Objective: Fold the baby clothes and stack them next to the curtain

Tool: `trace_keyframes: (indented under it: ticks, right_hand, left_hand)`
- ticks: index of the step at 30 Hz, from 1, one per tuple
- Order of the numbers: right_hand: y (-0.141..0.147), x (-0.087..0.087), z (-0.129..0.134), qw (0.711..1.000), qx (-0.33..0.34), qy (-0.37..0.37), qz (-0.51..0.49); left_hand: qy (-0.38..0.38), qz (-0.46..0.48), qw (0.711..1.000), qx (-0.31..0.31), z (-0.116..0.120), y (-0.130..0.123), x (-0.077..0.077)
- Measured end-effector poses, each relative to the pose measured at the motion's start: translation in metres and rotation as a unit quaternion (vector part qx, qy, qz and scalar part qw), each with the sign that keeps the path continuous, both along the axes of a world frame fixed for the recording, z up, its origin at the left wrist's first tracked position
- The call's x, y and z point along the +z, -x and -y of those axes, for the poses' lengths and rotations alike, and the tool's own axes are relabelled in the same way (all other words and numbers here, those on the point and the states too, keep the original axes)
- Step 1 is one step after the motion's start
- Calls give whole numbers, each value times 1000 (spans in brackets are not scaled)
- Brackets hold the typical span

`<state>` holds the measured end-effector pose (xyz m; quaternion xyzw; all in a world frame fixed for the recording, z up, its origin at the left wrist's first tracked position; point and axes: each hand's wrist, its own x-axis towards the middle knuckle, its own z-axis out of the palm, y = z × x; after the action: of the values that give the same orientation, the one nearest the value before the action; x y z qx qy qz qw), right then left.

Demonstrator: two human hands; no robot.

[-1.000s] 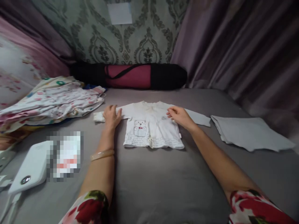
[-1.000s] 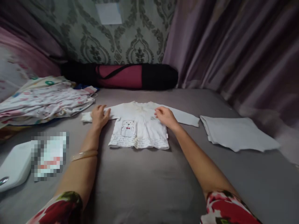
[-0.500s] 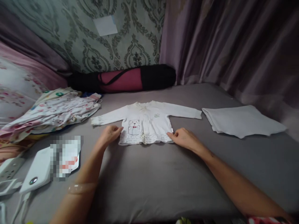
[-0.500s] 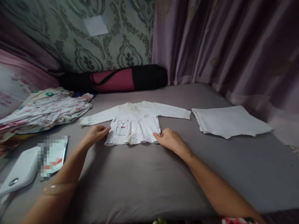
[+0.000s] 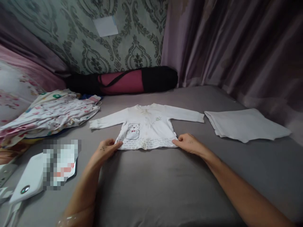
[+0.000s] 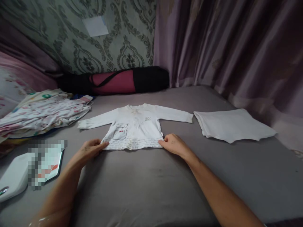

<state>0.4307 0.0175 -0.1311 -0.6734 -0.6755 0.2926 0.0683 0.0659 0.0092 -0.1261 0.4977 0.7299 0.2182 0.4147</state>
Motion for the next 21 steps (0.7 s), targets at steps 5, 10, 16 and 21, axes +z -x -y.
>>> trace_keyframes:
  ticks: [5,10,16,21]
  right_hand:
    - [1,6,3,999,-3,-8,40]
    - [7,12,3,998,-9,2,70]
    - [-3,19,-16,998,38,57,2]
    - [6,18,-54,995,-61,-67,37]
  left_hand:
    - [6,-27,1000,-1,1,4,2]
    - [4,-50,999,-14,0,8,-4]
    - [26,-59,993,-103,-11,14,4]
    - [-12,-113,992,-59,-40,3,16]
